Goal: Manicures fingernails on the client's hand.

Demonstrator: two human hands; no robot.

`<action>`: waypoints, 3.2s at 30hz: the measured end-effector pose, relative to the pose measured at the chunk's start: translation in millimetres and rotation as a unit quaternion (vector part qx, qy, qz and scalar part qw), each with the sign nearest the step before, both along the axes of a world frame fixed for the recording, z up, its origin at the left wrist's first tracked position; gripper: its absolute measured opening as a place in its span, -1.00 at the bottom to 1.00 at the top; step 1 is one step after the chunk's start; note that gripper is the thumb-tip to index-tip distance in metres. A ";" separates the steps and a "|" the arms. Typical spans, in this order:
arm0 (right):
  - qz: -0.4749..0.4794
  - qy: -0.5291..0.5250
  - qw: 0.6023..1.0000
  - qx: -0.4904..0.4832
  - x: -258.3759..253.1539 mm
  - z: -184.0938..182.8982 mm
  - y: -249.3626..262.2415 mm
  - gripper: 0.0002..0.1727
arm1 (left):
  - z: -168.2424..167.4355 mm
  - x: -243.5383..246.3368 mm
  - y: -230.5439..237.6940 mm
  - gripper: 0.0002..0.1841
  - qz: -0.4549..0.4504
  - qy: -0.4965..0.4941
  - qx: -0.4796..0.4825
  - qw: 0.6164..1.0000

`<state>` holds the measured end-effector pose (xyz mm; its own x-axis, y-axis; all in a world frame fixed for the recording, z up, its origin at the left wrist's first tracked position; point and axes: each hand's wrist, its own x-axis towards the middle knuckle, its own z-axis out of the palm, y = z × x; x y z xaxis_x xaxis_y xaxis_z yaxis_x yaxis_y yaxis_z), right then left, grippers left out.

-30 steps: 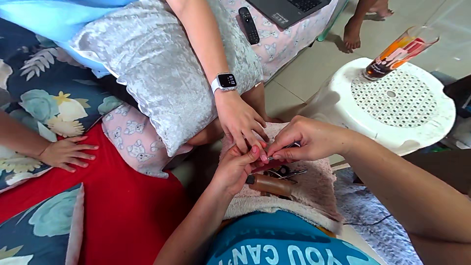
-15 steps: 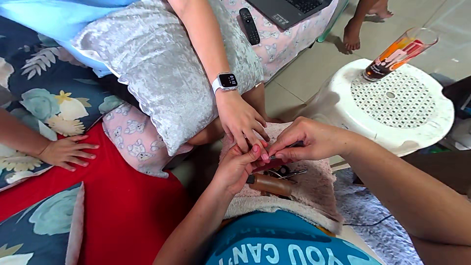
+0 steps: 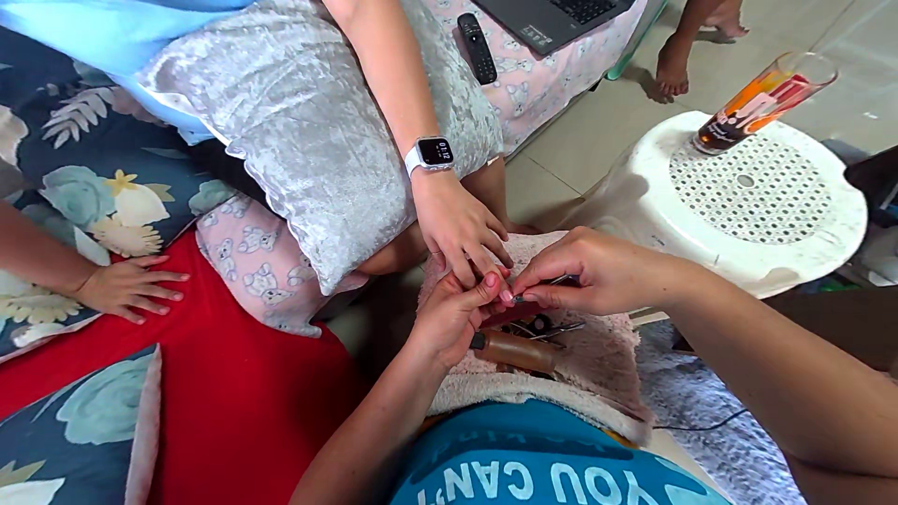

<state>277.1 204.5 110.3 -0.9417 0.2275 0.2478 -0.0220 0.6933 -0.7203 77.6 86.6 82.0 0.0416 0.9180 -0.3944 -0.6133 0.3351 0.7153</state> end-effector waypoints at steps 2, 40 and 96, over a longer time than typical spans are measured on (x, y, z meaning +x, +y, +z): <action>0.002 0.008 1.000 0.006 1.0 -1.1 -0.7 -0.78 | 0.2 0.2 -0.2 -0.88 -0.001 0.003 0.000 1.000; -0.074 0.024 0.996 0.040 12.9 2.0 -21.1 -0.76 | 1.5 6.9 0.4 -0.88 0.011 -0.011 0.008 1.000; -0.154 -0.042 0.929 0.334 10.9 -89.5 -34.5 -0.76 | -12.2 -0.6 1.0 -0.86 -0.046 -0.020 0.043 0.998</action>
